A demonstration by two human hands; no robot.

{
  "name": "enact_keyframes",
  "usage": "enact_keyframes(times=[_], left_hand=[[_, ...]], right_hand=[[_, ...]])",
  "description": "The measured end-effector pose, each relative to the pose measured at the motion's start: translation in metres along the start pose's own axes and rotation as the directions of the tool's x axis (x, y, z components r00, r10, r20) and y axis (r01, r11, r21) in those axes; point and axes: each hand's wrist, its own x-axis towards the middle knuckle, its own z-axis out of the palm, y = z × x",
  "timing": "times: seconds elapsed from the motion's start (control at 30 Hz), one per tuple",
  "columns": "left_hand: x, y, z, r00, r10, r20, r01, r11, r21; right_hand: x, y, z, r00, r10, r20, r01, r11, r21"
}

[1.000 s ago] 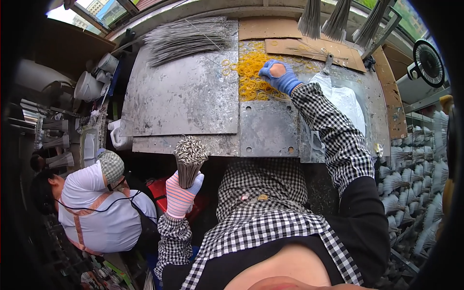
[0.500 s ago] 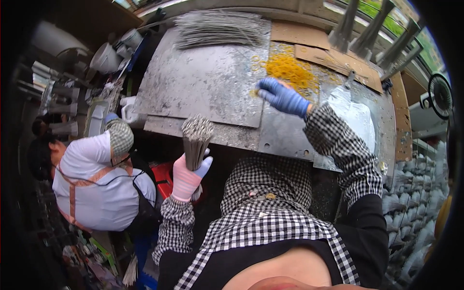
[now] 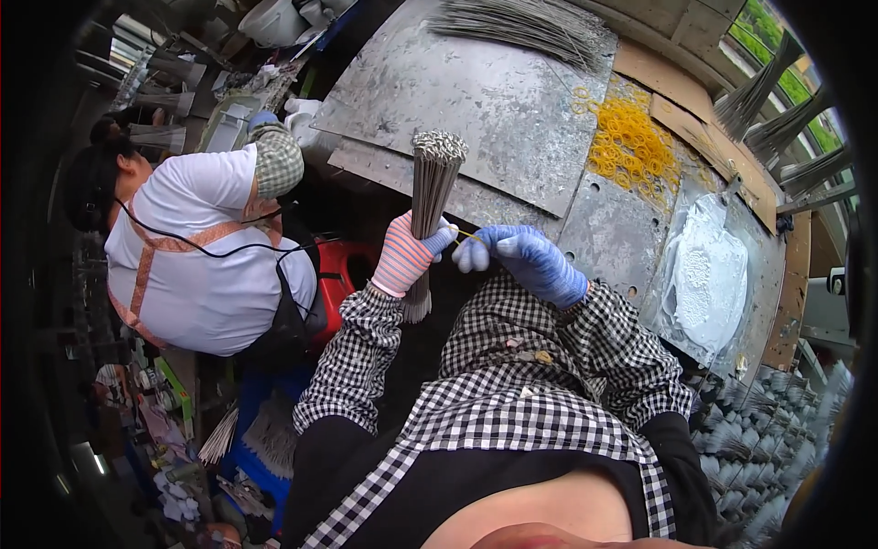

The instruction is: Bundling wire bristles and dipping them into white paste as part of a manufacturing process.

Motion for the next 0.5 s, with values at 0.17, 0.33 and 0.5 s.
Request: enact_keyframes(times=[0.17, 0.33, 0.5], left_hand=[[-0.03, 0.024, 0.006, 0.99, -0.106, 0.092, 0.11, 0.993, -0.044], [-0.038, 0.012, -0.006, 0.948, -0.15, 0.279, 0.134, 0.988, 0.075], [-0.045, -0.037, -0.006, 0.944, 0.195, 0.264, -0.319, 0.739, 0.594]], right_hand=[[0.003, -0.025, -0.002, 0.932, 0.358, -0.052, -0.362, 0.926, -0.105], [0.021, -0.043, -0.004, 0.97, -0.006, -0.241, -0.065, 0.956, -0.287], [0.041, -0.056, 0.045, 0.979, 0.1, 0.178, 0.162, 0.15, -0.975]])
